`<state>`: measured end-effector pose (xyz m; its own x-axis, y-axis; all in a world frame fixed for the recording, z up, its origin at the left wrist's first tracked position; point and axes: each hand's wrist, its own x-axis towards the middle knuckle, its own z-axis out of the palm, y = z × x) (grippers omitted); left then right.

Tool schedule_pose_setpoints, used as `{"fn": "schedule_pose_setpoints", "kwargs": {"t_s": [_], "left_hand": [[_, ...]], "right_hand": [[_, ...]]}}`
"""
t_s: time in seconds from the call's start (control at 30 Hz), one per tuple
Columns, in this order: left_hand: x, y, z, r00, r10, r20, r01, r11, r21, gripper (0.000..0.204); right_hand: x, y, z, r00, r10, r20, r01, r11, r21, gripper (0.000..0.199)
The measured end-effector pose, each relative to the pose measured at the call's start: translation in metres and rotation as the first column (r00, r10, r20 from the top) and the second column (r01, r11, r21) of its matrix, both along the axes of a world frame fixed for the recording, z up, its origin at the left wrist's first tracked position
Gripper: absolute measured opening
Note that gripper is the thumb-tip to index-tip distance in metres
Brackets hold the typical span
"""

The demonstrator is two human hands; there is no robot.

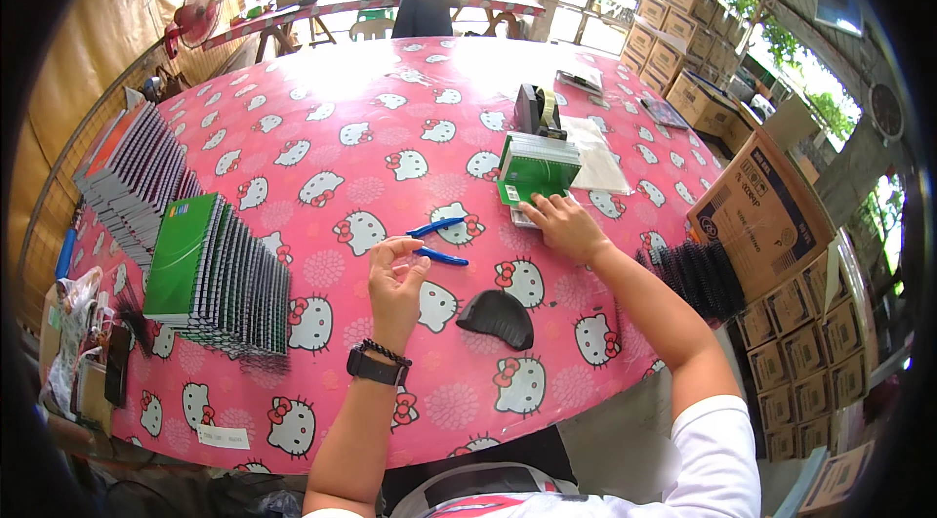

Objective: The person assembles spiral-bound notebooks by inserting black plastic spines into the spiral binding of green-covered notebooks. They handle each notebook individually, align the spine, and press it into place, then place the finished unit on a growing stack.

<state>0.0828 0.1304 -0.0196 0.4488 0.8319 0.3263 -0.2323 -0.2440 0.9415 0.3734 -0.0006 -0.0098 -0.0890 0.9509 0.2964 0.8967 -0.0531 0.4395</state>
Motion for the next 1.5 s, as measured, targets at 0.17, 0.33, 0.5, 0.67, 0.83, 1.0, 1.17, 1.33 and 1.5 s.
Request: {"fn": "schedule_pose_setpoints", "kwargs": {"t_s": [0.17, 0.33, 0.5, 0.67, 0.83, 1.0, 1.17, 1.33, 1.5], "left_hand": [[0.000, 0.000, 0.000, 1.000, 0.018, 0.014, -0.018, 1.000, -0.017, 0.019], [-0.001, 0.004, -0.003, 0.999, 0.049, -0.013, -0.049, 0.999, 0.023, 0.019], [0.003, 0.000, -0.005, 0.998, 0.021, -0.060, -0.021, 1.000, -0.015, 0.020], [0.001, 0.000, -0.007, 0.996, 0.037, -0.076, -0.035, 0.999, 0.029, 0.021], [-0.001, 0.000, -0.002, 0.994, 0.060, -0.090, -0.055, 0.997, 0.060, 0.022], [-0.003, 0.000, 0.000, 0.991, 0.072, -0.117, -0.061, 0.993, 0.097, 0.023], [-0.005, -0.001, 0.001, 0.994, 0.056, -0.097, -0.049, 0.996, 0.077, 0.024], [-0.002, -0.002, 0.003, 0.994, 0.068, -0.086, -0.063, 0.996, 0.056, 0.022], [0.005, -0.002, -0.012, 0.997, 0.009, -0.075, -0.007, 1.000, 0.030, 0.022]], "right_hand": [[0.014, 0.025, 0.017, 0.982, -0.174, -0.079, 0.185, 0.968, 0.170, 0.060], [0.025, 0.035, 0.030, 0.902, -0.385, -0.198, 0.408, 0.908, 0.092, 0.097], [0.047, 0.057, 0.043, 0.816, -0.518, -0.257, 0.503, 0.855, -0.128, 0.117], [0.042, 0.097, 0.066, 0.765, -0.521, -0.379, 0.423, 0.850, -0.314, 0.127], [0.052, 0.112, 0.077, 0.757, -0.529, -0.383, 0.368, 0.830, -0.418, 0.127], [0.042, 0.112, 0.102, 0.727, -0.573, -0.379, 0.320, 0.771, -0.550, 0.124], [0.044, 0.102, 0.085, 0.781, -0.462, -0.421, 0.363, 0.883, -0.296, 0.126], [0.028, 0.075, 0.043, 0.773, -0.509, -0.378, 0.362, 0.844, -0.396, 0.131], [0.068, 0.084, 0.024, 0.714, -0.335, -0.615, 0.334, 0.935, -0.120, 0.106]]}}
